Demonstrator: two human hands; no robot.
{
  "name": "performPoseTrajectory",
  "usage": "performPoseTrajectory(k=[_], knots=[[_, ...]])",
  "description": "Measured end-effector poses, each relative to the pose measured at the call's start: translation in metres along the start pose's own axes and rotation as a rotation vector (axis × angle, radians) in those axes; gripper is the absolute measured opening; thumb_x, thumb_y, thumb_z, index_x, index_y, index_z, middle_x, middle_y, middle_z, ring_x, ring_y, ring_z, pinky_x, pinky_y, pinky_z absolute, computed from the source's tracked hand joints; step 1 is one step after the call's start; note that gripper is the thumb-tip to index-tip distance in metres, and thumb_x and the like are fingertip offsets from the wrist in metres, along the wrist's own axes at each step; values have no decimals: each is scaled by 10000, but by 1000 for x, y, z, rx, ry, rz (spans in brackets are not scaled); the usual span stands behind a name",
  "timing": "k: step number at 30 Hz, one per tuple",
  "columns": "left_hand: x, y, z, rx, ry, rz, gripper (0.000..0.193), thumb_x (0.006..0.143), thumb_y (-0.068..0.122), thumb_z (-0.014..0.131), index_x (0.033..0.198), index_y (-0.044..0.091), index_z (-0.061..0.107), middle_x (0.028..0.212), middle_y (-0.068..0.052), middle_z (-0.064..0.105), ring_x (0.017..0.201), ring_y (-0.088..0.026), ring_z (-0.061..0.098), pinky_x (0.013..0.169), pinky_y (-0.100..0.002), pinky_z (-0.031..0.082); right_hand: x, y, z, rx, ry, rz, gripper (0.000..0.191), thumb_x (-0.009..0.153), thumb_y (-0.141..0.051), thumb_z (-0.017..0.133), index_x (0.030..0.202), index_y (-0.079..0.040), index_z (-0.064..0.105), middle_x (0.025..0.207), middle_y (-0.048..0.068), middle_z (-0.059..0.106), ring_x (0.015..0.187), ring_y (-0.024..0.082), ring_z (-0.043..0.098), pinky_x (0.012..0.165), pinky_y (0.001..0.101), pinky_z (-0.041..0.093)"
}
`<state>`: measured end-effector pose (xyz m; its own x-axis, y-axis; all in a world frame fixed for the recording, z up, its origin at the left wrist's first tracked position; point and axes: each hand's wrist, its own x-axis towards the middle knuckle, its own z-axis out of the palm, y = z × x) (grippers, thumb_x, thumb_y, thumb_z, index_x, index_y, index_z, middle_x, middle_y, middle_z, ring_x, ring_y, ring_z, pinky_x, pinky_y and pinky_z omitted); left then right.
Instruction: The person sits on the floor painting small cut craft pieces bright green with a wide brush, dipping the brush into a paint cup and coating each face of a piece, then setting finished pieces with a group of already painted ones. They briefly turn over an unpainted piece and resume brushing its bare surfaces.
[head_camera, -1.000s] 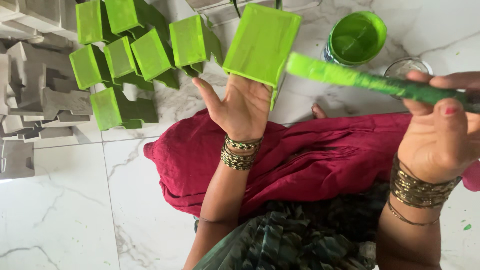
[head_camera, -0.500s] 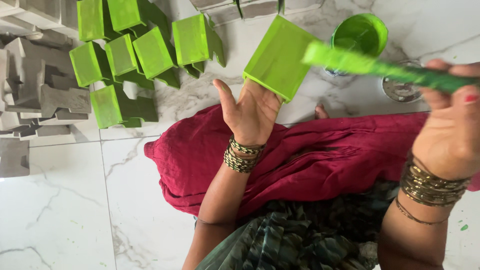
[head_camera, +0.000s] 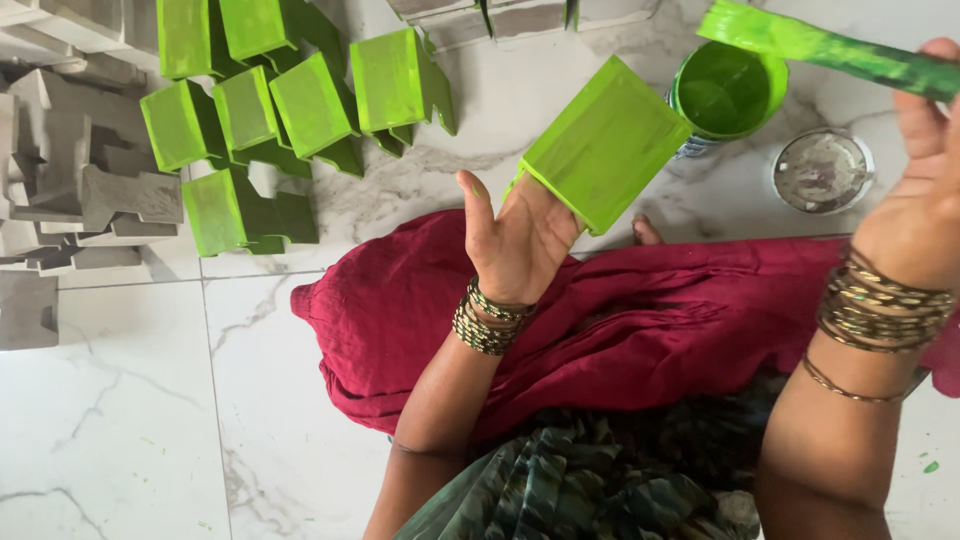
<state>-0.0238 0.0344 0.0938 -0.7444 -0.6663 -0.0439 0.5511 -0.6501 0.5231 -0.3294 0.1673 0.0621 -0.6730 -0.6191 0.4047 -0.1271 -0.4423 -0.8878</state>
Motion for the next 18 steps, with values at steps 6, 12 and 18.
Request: performPoseTrajectory(k=[6,12,18], knots=[[12,5,-10,-53,18,-52,1223,920,891,219,1653,-88,210,1637,-226,389,1421,-298,496,1186,-380,414,-9,19,-41,240,49,176,311,1188,-210,518,1318,65,586,1334,185,616,1295,286,648,1189,413,590],[20,6,-28,134,-55,-103,1224,925,895,212,1667,-78,227,1629,-201,427,1406,-275,508,1137,-365,427,-6,-44,17,159,-213,214,152,1229,-91,606,1234,42,533,1192,139,617,1130,320,690,1076,412,663],[15,-2,-38,149,-75,-102,1212,965,913,204,1644,-90,234,1568,-215,442,1283,-285,509,1092,-385,428,12,-66,71,-23,-418,3,366,1185,-50,619,1435,21,361,1151,144,605,1046,312,719,933,357,672]])
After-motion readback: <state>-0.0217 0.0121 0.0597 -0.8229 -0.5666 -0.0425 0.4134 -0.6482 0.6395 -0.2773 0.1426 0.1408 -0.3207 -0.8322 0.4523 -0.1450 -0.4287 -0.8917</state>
